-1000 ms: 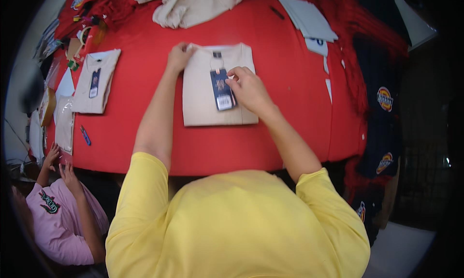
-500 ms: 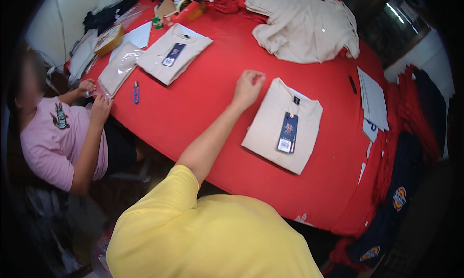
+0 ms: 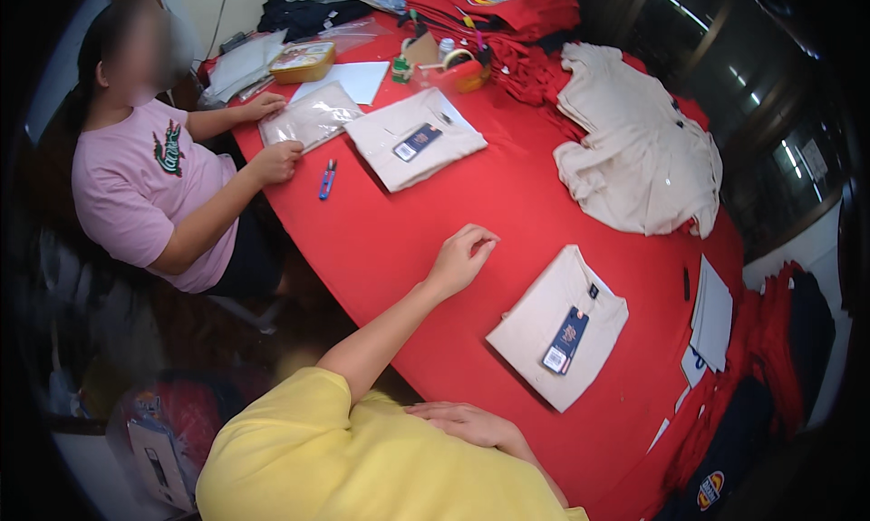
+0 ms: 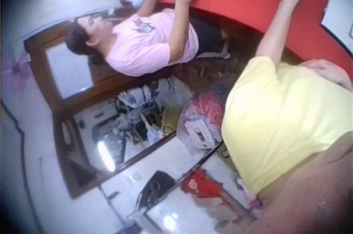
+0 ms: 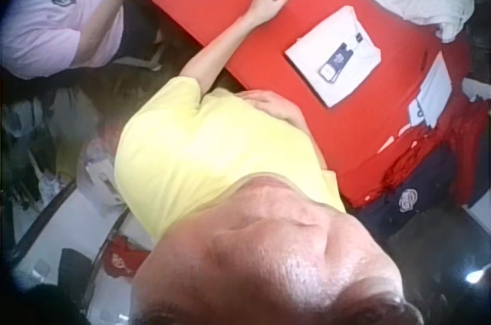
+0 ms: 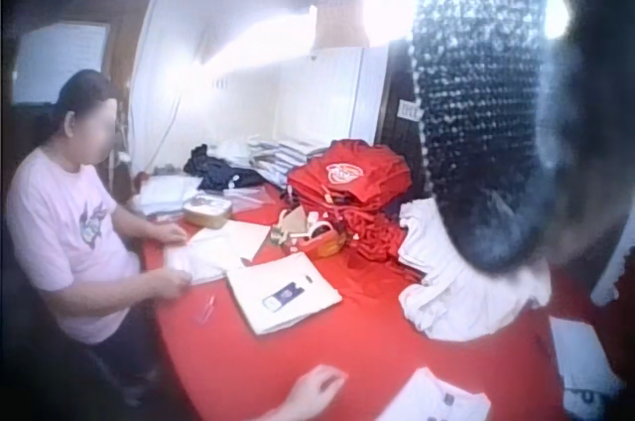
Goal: The person folds shirts on a table and places them into plastic bags.
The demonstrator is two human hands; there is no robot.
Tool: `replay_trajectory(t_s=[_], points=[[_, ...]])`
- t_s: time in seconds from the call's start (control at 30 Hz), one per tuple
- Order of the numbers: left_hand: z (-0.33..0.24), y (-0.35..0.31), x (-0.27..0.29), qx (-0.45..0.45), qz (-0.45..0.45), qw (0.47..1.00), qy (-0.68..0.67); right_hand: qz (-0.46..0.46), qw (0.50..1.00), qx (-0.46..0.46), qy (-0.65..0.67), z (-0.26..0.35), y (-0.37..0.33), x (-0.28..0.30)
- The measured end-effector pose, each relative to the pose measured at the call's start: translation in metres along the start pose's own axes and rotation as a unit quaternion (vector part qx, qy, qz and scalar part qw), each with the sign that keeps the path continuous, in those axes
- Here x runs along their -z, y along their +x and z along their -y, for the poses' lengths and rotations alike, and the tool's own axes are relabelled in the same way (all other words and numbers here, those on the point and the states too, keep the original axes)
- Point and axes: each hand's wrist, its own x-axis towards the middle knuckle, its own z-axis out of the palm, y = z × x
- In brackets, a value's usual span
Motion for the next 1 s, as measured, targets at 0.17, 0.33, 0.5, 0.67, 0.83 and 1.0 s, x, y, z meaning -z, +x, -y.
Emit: replay_trajectory(t_s=[0.17, 0.33, 0.5, 0.67, 0.83, 1.0], points=[[0.040, 0.012, 0.062, 0.019, -0.124, 0.984, -0.126, -0.223, 0.968, -0.093, 0.066, 0.026, 0.029, 0.006], [0.026, 0.072, 0.143, 0.012, -0.164, 0.967, -0.194, -0.425, 0.905, -0.010, 0.006, 0.008, 0.072, 0.014], [0.024, 0.173, 0.230, -0.002, -0.160, 0.922, -0.353, -0.501, 0.859, 0.035, -0.101, 0.005, 0.102, 0.028], [0.036, 0.263, 0.305, 0.059, -0.155, 0.887, -0.432, -0.556, 0.824, 0.023, -0.106, -0.004, 0.122, 0.030], [0.044, 0.282, 0.289, 0.016, -0.183, 0.857, -0.482, -0.602, 0.798, 0.013, 0.025, -0.010, 0.126, 0.037], [0.083, 0.205, 0.228, 0.007, -0.052, 0.726, -0.685, -0.621, 0.780, 0.072, 0.009, -0.008, 0.137, 0.049]])
